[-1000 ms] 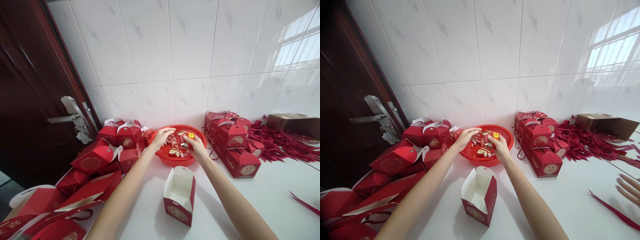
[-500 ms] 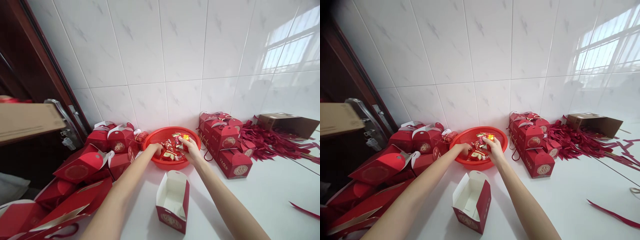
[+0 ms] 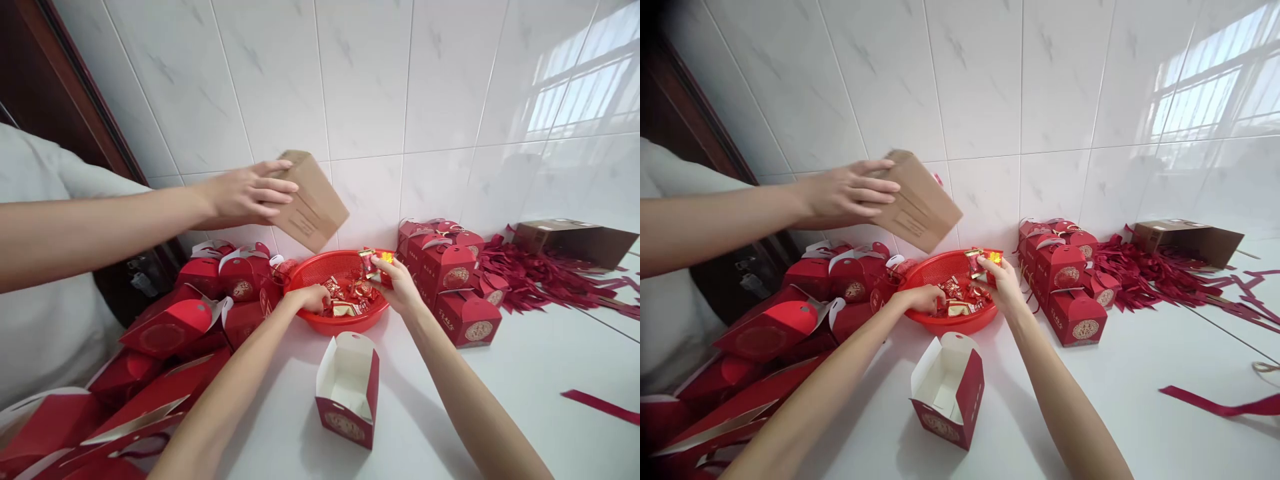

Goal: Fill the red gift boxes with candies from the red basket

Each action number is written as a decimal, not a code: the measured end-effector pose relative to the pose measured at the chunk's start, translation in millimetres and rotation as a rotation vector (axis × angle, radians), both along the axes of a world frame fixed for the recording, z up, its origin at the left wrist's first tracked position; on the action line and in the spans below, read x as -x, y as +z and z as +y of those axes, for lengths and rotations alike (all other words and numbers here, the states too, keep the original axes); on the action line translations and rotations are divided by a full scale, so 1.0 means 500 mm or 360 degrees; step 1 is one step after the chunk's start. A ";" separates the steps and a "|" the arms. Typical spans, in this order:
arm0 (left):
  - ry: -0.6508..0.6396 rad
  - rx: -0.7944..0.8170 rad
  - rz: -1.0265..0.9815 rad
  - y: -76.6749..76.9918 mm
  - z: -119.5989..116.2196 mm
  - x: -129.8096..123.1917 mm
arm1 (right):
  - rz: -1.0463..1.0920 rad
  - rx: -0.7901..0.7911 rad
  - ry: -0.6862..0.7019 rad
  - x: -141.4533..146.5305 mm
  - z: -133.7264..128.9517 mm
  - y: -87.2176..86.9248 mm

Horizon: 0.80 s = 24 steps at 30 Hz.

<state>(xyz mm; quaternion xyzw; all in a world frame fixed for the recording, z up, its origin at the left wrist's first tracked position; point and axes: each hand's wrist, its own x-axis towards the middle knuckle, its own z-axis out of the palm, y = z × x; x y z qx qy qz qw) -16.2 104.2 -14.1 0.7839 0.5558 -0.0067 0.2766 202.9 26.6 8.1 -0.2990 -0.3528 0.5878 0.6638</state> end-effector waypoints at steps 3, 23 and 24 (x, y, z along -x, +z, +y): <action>-0.0099 -0.0074 -0.0036 0.029 -0.043 0.011 | 0.0028 -0.0046 -0.0035 -0.022 -0.015 0.030; 0.0066 -0.0536 -0.1268 0.050 -0.200 0.003 | -0.0527 -0.0261 0.0211 -0.043 -0.077 0.069; 0.0070 -0.0525 -0.1338 0.047 -0.204 0.002 | -0.0577 -0.0258 0.0240 -0.042 -0.075 0.065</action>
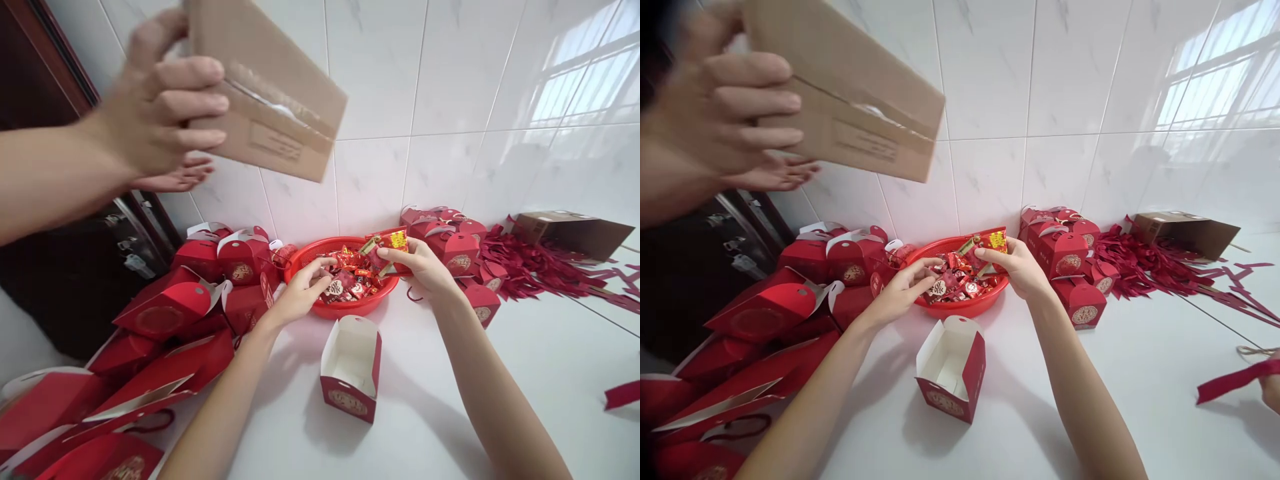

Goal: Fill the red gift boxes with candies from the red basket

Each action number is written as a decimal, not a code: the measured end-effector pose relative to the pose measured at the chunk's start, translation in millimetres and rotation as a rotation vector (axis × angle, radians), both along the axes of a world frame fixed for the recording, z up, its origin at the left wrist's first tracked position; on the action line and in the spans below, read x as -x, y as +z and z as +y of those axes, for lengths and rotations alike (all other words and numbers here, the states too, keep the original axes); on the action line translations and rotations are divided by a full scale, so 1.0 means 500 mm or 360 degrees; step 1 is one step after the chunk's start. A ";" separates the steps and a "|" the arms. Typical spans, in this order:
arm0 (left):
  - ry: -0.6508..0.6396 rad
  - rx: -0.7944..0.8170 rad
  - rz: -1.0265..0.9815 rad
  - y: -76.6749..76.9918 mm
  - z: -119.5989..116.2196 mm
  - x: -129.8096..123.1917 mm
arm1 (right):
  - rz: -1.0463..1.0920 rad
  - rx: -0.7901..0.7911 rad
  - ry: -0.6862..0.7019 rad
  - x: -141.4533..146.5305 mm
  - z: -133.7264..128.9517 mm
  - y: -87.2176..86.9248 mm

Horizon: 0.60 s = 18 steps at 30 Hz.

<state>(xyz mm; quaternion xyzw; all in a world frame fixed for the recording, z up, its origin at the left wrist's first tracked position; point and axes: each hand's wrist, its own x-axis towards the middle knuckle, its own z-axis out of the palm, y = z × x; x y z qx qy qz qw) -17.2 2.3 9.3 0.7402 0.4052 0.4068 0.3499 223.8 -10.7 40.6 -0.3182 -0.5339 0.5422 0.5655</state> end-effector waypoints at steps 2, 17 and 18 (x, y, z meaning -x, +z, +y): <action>-0.0017 0.0024 -0.0122 -0.008 -0.005 -0.003 | -0.0105 0.0012 0.0043 0.003 0.006 -0.009; -0.0132 0.0005 -0.0328 0.000 -0.034 -0.004 | -0.0348 -0.0038 0.0232 0.037 -0.002 -0.012; -0.0168 0.0021 -0.0274 0.007 -0.038 0.000 | -0.0378 -0.0062 0.0244 0.033 -0.008 -0.008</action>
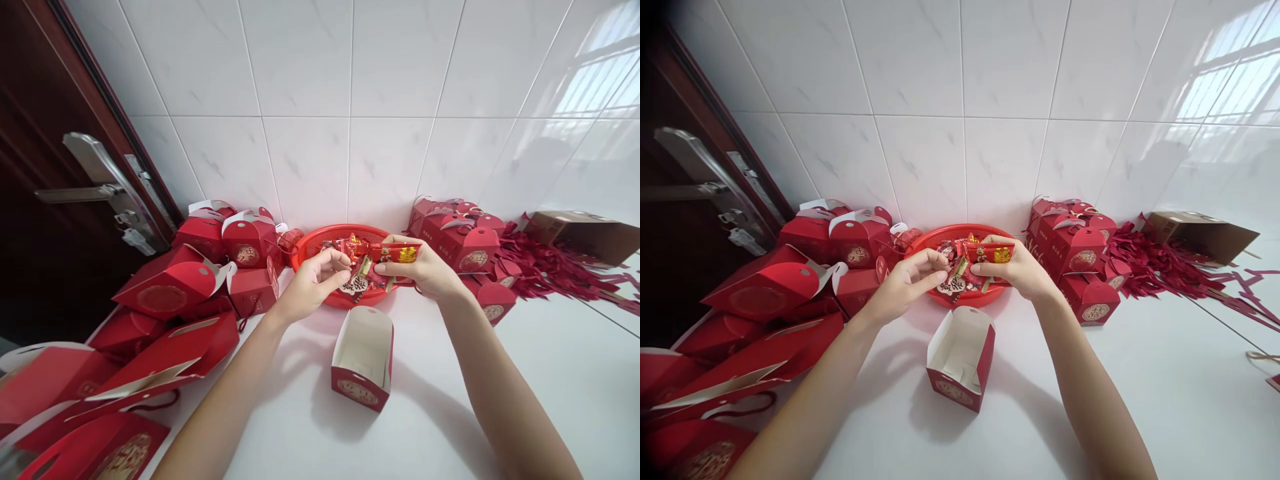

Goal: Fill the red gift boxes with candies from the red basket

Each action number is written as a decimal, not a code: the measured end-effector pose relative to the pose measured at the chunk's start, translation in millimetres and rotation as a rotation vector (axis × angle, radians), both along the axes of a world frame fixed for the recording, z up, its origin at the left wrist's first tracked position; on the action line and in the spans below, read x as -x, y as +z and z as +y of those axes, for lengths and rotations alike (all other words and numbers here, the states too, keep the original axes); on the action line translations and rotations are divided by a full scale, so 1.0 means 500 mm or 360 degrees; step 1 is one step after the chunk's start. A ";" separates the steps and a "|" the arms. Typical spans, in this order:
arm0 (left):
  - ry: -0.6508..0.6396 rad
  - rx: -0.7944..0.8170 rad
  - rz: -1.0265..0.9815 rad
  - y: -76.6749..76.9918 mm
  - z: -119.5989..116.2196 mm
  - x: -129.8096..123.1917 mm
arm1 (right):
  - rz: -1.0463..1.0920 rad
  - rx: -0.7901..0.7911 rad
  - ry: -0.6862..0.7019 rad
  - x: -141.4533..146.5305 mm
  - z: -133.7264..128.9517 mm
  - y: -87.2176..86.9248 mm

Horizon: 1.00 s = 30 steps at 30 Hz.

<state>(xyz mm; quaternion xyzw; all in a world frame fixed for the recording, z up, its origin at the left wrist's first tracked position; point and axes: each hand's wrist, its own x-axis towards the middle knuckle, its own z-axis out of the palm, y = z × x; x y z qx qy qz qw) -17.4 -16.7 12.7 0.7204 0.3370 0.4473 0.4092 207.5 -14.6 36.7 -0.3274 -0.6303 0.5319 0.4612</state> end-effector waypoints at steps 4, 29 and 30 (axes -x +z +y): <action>-0.0148 0.0040 0.0240 0.028 -0.015 0.021 | -0.0287 -0.0114 0.0226 -0.012 -0.027 0.017; -0.0476 -0.0073 0.1285 0.036 -0.046 0.032 | -0.1403 -0.0396 0.0788 0.069 -0.058 -0.011; -0.0459 -0.0074 0.1292 0.035 -0.045 0.032 | -0.1472 -0.0408 0.0729 0.072 -0.061 -0.011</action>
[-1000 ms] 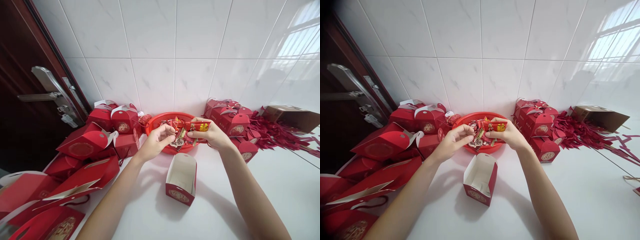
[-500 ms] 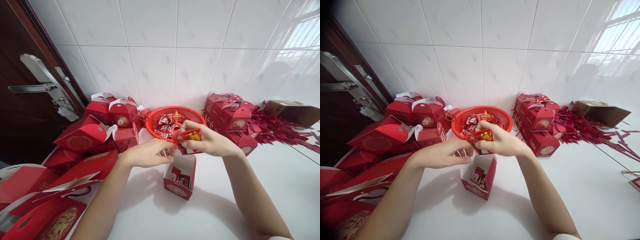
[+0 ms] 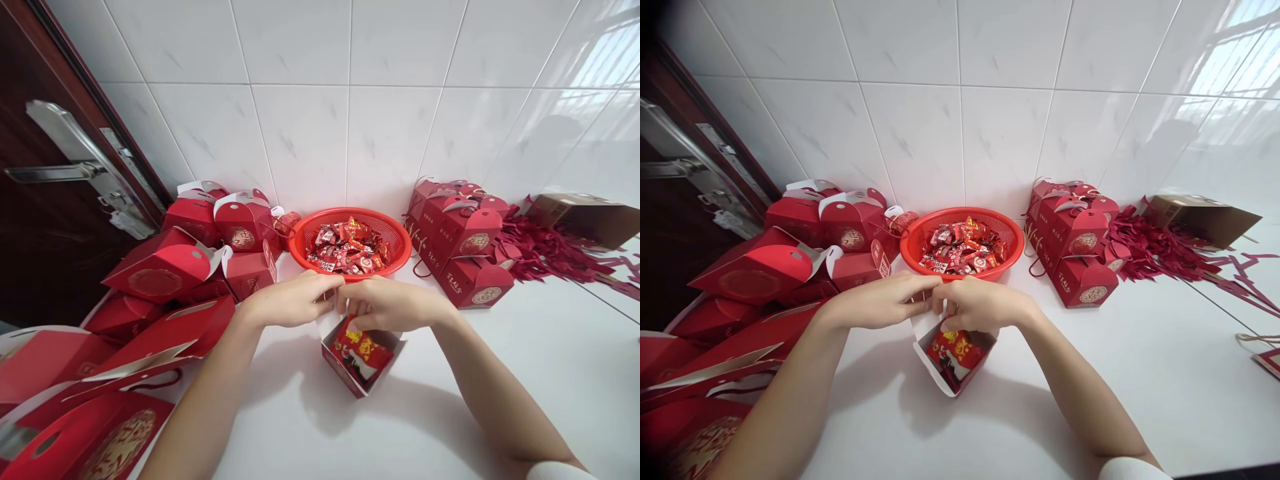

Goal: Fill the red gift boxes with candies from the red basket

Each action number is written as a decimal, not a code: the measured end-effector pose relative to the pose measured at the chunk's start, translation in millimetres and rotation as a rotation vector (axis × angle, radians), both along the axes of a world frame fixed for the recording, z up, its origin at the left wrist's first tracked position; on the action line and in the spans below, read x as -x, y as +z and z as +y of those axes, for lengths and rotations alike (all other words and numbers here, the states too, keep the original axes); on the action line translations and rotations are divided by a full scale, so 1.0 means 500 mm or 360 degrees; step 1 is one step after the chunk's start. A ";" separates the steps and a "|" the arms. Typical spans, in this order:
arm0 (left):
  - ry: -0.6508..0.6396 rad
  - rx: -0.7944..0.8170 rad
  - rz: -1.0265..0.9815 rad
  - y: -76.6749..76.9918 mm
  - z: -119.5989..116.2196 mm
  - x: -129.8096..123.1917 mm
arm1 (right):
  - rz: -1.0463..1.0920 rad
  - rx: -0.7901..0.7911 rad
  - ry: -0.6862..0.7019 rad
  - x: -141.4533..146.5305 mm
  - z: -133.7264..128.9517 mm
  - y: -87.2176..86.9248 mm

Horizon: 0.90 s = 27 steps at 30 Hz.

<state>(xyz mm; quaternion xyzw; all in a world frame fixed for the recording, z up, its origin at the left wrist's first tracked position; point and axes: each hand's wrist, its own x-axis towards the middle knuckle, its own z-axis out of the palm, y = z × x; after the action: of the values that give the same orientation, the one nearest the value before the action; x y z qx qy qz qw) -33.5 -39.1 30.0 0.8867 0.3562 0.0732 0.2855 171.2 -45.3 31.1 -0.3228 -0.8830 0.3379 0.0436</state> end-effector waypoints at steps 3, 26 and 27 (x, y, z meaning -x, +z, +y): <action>0.0095 -0.0003 0.0043 -0.003 0.002 0.002 | -0.0117 -0.0162 -0.0083 0.003 -0.010 0.005; 0.0097 0.0324 0.0246 0.016 -0.018 0.025 | -0.0640 -0.0629 -0.0423 0.022 -0.009 -0.014; 0.0174 0.0253 0.0263 0.012 -0.015 0.022 | -0.0578 -0.0625 -0.0364 0.019 -0.010 -0.013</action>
<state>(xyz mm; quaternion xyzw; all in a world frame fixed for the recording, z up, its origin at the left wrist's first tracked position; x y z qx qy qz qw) -44.7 -46.4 36.0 0.8435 0.4311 -0.0129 0.3201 161.5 -50.1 24.8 -0.4609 -0.8827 0.0901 -0.0157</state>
